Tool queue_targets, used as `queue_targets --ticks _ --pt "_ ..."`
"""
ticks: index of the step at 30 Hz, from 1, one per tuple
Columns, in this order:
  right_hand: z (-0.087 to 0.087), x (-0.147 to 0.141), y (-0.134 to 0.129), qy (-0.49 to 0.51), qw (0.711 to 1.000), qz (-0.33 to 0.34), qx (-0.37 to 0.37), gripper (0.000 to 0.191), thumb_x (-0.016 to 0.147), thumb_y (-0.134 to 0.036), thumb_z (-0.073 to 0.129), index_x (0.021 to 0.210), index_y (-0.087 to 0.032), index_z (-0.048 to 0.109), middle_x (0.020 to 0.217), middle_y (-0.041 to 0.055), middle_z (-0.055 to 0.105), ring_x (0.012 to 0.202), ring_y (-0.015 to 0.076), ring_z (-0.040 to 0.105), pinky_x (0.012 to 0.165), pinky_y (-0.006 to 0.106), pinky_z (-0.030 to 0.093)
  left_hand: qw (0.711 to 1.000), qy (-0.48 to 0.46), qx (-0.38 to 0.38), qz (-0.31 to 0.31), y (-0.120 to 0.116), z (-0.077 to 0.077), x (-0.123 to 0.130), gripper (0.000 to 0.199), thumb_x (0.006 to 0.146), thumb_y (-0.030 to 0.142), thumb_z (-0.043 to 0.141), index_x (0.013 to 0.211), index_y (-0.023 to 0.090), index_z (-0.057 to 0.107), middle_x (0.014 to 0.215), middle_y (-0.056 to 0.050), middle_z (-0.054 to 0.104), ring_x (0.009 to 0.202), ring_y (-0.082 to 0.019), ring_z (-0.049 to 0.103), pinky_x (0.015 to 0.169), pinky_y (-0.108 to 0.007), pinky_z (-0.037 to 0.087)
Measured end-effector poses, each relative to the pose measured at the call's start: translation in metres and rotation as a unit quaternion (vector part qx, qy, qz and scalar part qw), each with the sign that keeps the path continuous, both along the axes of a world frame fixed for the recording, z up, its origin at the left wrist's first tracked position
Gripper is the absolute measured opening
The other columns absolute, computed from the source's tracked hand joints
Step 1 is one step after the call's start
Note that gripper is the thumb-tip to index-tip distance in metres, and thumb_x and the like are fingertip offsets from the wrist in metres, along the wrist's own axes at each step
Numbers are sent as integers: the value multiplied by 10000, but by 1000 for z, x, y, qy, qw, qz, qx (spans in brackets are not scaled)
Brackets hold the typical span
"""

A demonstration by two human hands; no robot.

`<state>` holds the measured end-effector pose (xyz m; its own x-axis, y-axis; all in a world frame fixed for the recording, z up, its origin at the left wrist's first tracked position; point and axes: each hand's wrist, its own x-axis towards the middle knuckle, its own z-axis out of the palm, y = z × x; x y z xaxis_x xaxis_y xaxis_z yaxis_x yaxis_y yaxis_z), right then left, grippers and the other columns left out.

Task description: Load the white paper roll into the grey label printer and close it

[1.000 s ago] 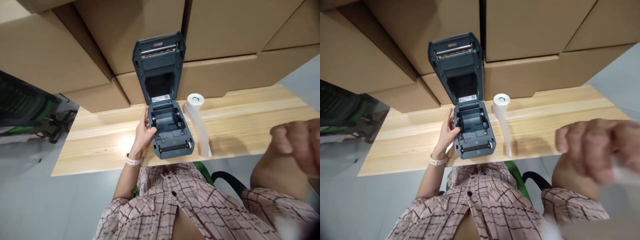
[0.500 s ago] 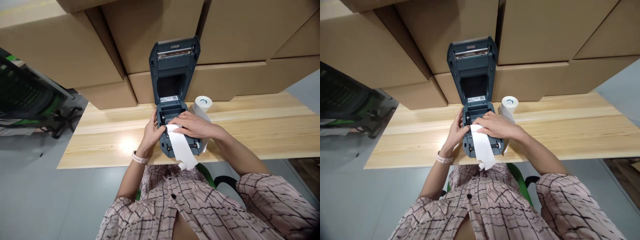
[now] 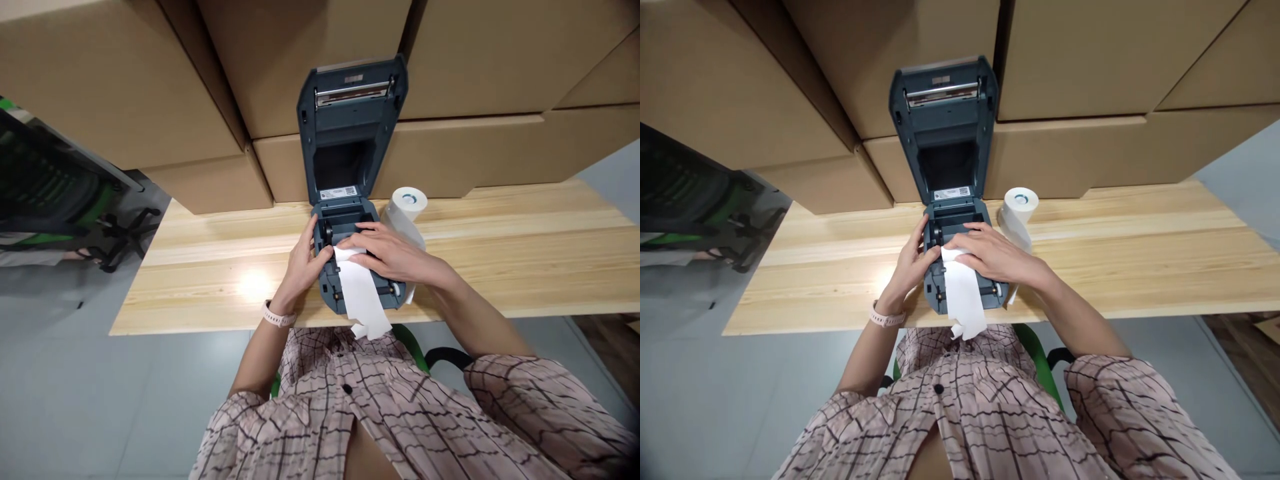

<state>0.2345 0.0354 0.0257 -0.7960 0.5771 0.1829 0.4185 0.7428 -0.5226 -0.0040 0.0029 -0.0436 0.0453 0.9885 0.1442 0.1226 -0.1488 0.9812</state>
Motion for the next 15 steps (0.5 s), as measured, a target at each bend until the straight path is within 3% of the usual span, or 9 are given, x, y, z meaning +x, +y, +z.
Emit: queue_targets --ticks 7,12,15 --pt "-9 3 2 27 999 14 21 344 1144 -333 433 1294 -288 739 1390 56 781 1314 249 701 1314 593 325 1000 -13 14 -3 0 0 0 758 943 419 778 1643 345 495 1738 -80 478 1570 -394 499 1321 -604 376" --pt "-12 4 0 36 999 -6 18 298 1119 -287 454 1244 -283 725 1314 57 811 1230 260 727 1313 624 278 1000 -8 23 -11 0 5 0 758 937 452 794 1630 344 505 1795 -71 391 1667 -374 351 1351 -587 327" --pt "-12 3 0 43 999 -16 9 262 1110 -296 444 1174 -265 695 1262 73 813 1205 273 728 1308 638 280 999 -13 25 -19 0 8 0 753 939 480 797 1623 342 513 1797 -75 389 1673 -368 340 1346 -576 337"
